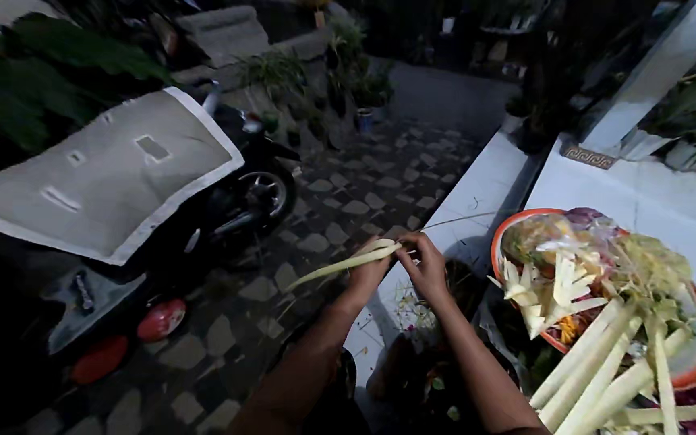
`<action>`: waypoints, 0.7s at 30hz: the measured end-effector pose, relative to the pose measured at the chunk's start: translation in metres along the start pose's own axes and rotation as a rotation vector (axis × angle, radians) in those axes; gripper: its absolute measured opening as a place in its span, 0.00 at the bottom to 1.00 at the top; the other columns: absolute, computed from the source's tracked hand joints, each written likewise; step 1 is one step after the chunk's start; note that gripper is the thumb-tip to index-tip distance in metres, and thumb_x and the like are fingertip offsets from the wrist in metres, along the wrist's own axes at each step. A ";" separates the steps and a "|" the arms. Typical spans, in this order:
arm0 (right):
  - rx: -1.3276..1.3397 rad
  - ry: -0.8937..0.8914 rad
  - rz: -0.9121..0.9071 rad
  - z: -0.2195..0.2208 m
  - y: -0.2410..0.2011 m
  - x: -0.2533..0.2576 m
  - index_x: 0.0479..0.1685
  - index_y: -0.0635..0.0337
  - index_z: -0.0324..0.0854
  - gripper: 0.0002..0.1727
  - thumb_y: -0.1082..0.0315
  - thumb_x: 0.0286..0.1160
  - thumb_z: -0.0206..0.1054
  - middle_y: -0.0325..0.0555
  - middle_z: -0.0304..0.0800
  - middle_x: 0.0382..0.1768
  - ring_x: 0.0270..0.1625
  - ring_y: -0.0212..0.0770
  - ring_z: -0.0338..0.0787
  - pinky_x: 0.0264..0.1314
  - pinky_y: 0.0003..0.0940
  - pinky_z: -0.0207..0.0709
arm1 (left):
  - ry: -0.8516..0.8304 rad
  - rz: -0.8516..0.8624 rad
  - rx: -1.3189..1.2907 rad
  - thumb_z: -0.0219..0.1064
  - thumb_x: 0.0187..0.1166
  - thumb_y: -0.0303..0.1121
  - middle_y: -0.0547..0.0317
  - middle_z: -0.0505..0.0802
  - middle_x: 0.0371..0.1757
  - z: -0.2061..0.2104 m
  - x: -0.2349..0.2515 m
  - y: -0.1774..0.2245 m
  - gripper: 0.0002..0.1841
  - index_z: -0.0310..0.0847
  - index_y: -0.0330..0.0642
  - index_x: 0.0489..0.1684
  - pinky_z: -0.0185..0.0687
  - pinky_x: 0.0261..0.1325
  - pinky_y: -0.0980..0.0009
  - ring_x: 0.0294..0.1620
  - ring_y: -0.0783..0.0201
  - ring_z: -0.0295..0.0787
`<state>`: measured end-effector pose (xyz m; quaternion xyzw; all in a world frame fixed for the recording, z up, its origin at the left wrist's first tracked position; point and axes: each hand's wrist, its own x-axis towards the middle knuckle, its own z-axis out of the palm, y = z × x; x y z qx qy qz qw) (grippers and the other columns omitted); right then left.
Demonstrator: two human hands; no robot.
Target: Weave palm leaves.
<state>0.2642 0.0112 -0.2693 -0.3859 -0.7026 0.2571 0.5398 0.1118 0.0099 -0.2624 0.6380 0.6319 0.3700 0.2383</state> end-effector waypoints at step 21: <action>0.597 0.078 0.412 -0.021 0.008 -0.017 0.51 0.60 0.83 0.08 0.77 0.82 0.60 0.42 0.91 0.37 0.37 0.34 0.91 0.49 0.33 0.89 | -0.326 -0.138 -0.994 0.58 0.89 0.30 0.58 0.94 0.34 0.014 -0.012 0.006 0.08 0.82 0.37 0.44 0.89 0.41 0.73 0.32 0.69 0.91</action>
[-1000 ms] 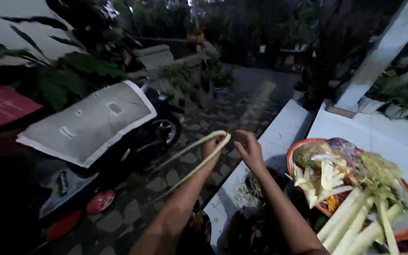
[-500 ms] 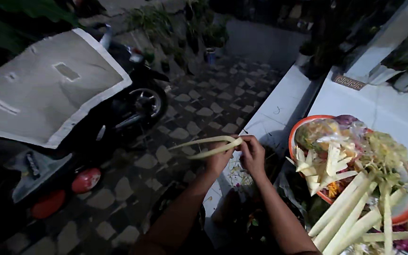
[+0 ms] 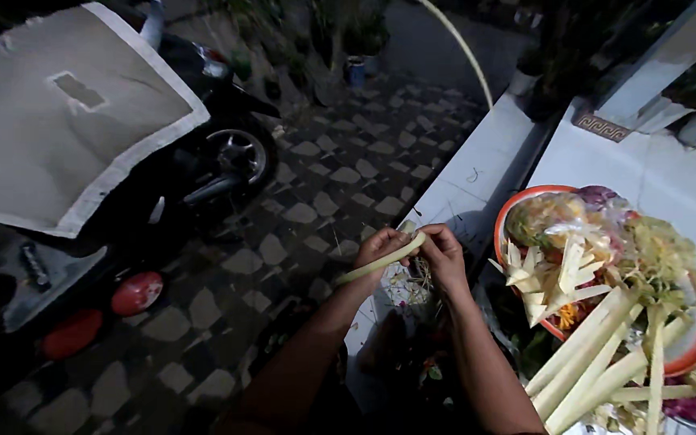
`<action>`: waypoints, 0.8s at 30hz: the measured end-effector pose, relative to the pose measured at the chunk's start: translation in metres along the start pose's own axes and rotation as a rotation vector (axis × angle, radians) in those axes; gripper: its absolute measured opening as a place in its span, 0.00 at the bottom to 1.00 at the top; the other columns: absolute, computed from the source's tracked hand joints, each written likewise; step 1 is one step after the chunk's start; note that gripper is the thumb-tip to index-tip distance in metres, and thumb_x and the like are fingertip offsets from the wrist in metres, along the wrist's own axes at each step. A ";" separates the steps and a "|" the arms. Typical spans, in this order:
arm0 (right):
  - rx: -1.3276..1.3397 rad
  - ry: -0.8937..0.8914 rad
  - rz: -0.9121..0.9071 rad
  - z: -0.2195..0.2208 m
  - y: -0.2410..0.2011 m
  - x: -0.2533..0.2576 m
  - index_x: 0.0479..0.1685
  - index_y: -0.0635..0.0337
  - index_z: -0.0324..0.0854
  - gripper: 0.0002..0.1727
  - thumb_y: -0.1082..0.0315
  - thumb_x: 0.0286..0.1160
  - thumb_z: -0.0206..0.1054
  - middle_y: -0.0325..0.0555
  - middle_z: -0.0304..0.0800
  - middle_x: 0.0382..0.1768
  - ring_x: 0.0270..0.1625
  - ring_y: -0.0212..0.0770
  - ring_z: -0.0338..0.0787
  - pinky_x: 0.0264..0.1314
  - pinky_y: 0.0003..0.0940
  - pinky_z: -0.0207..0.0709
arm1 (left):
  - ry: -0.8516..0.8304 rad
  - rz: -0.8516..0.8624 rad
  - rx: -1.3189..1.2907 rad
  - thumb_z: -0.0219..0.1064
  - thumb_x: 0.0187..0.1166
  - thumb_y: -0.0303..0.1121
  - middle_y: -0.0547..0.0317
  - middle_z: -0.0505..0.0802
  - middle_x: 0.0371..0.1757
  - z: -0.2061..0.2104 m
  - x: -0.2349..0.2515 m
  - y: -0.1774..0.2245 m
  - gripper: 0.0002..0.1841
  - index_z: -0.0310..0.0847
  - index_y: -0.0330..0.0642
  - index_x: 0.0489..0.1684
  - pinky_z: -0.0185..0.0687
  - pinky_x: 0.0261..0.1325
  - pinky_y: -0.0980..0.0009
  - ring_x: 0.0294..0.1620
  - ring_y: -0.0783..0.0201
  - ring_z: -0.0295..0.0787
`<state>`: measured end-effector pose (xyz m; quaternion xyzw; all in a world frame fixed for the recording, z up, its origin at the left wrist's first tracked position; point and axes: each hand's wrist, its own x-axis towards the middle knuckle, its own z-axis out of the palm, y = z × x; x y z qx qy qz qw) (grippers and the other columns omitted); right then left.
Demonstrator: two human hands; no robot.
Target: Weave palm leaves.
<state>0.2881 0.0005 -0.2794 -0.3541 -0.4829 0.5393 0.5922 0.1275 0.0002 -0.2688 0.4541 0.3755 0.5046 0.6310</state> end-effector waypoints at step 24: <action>-0.194 -0.169 0.223 -0.008 0.006 0.006 0.58 0.60 0.81 0.11 0.71 0.81 0.65 0.40 0.87 0.37 0.29 0.28 0.81 0.32 0.24 0.76 | -0.104 -0.125 0.486 0.64 0.85 0.30 0.63 0.90 0.28 -0.012 -0.005 0.006 0.07 0.85 0.34 0.48 0.85 0.46 0.73 0.30 0.74 0.87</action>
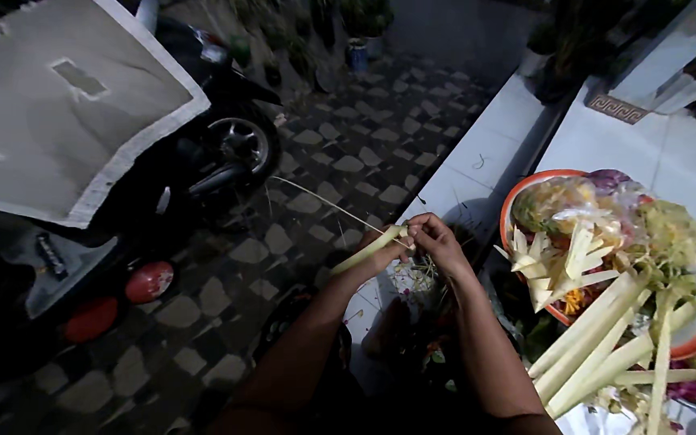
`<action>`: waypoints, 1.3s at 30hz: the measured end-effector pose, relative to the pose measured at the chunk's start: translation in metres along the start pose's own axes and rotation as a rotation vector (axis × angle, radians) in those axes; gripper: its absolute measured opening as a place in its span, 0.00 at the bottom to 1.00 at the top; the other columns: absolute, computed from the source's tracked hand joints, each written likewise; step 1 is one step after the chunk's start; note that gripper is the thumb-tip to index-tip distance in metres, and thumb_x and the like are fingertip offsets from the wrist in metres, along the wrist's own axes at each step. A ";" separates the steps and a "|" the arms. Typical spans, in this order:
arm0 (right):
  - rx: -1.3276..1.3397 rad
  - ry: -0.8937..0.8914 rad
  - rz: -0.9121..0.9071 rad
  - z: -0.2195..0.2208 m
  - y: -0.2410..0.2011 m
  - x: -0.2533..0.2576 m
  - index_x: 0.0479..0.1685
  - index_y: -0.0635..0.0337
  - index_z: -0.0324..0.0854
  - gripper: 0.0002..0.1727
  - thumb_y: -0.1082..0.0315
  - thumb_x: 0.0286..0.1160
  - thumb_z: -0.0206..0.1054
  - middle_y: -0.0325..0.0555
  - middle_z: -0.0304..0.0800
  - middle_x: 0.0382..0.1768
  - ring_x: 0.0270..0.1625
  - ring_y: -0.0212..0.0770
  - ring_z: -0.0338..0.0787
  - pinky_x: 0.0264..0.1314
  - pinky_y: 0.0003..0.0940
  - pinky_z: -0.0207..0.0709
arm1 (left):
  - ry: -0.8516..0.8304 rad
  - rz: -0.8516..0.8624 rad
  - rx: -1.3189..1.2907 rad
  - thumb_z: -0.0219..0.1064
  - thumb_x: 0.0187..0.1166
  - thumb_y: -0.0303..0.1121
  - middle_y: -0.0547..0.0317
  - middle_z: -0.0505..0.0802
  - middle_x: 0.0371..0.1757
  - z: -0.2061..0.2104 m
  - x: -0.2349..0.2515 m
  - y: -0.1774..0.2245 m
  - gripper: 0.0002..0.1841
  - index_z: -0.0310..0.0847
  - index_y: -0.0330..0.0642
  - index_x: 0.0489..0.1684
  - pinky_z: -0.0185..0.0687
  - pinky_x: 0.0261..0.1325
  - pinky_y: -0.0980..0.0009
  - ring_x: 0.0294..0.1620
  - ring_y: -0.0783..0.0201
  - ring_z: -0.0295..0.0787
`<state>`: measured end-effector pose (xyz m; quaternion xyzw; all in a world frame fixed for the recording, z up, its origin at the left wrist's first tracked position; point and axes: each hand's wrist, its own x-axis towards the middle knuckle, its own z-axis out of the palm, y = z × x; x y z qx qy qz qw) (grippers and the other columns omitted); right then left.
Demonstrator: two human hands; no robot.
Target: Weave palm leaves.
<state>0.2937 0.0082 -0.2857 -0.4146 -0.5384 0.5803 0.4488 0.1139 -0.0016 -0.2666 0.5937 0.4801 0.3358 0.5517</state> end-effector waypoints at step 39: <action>-0.336 0.785 -0.184 -0.107 -0.014 0.003 0.83 0.62 0.64 0.28 0.57 0.91 0.55 0.55 0.75 0.77 0.64 0.43 0.86 0.64 0.42 0.82 | 0.271 -0.025 -0.446 0.55 0.91 0.33 0.58 0.91 0.43 -0.019 0.012 -0.002 0.13 0.79 0.35 0.60 0.89 0.53 0.65 0.39 0.67 0.89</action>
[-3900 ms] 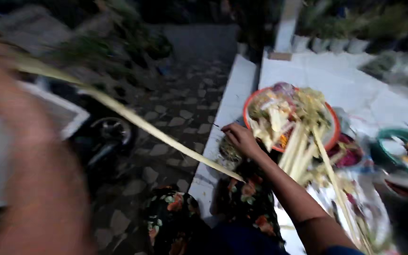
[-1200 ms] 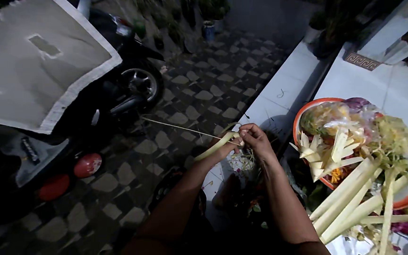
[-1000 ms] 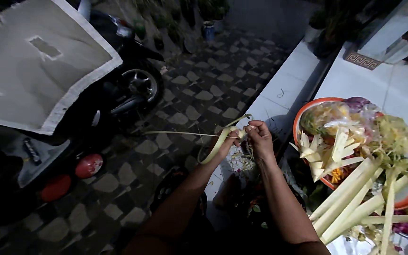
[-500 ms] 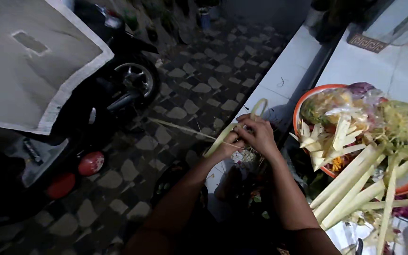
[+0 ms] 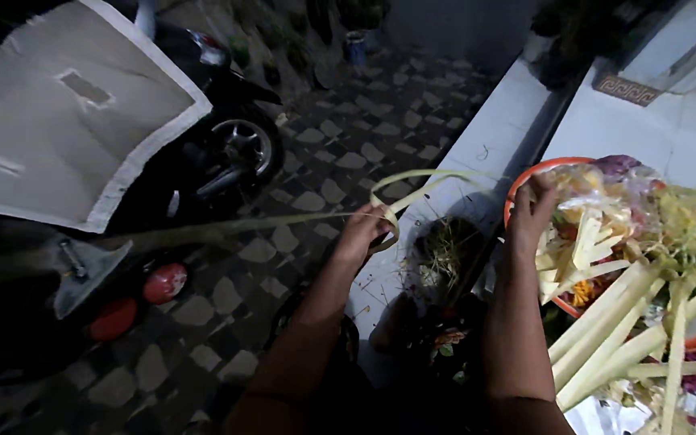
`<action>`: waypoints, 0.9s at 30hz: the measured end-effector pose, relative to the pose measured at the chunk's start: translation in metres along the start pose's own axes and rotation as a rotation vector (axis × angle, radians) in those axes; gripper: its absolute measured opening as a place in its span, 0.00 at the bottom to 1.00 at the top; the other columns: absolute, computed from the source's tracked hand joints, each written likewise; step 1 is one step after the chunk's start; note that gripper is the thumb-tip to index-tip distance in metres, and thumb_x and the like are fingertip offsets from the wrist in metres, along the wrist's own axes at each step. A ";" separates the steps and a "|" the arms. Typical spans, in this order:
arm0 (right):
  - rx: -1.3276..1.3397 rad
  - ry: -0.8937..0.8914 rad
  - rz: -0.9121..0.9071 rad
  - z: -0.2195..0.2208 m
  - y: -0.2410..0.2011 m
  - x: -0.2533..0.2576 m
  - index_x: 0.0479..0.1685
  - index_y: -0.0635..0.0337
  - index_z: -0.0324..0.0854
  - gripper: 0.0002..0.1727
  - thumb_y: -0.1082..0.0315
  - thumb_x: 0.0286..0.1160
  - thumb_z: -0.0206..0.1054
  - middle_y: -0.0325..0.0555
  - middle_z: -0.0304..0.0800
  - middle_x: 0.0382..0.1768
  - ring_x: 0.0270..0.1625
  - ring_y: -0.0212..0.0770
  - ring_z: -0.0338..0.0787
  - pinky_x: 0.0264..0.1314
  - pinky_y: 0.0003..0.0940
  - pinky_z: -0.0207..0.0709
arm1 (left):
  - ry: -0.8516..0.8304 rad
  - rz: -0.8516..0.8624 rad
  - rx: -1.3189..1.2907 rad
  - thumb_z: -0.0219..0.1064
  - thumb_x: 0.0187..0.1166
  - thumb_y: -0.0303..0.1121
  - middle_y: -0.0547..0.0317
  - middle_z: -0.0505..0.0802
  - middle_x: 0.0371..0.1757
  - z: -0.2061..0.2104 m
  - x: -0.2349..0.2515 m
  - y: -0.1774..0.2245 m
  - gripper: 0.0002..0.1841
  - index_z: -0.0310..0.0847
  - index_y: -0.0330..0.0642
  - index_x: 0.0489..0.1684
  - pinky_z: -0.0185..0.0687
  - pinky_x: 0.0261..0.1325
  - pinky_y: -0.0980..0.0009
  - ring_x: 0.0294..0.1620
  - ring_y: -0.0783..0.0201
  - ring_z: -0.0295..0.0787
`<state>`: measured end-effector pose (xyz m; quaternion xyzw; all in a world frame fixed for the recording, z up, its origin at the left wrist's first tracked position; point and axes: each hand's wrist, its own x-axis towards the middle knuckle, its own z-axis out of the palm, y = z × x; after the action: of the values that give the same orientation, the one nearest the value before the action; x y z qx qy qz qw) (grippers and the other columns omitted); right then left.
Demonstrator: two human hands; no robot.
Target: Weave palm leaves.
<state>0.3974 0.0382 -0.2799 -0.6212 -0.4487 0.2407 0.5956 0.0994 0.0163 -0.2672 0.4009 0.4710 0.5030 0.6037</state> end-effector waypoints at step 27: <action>-0.225 -0.453 -0.707 0.077 -0.020 -0.080 0.35 0.58 0.90 0.03 0.69 0.73 0.74 0.46 0.93 0.45 0.49 0.45 0.92 0.52 0.46 0.86 | 0.037 -0.112 -0.055 0.54 0.91 0.31 0.55 0.92 0.39 0.024 -0.011 -0.006 0.10 0.79 0.35 0.55 0.90 0.45 0.69 0.33 0.66 0.90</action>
<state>0.2895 0.0090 -0.2928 -0.4220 -0.7767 0.1018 0.4564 0.1238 0.0046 -0.2650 0.3476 0.4900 0.4885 0.6328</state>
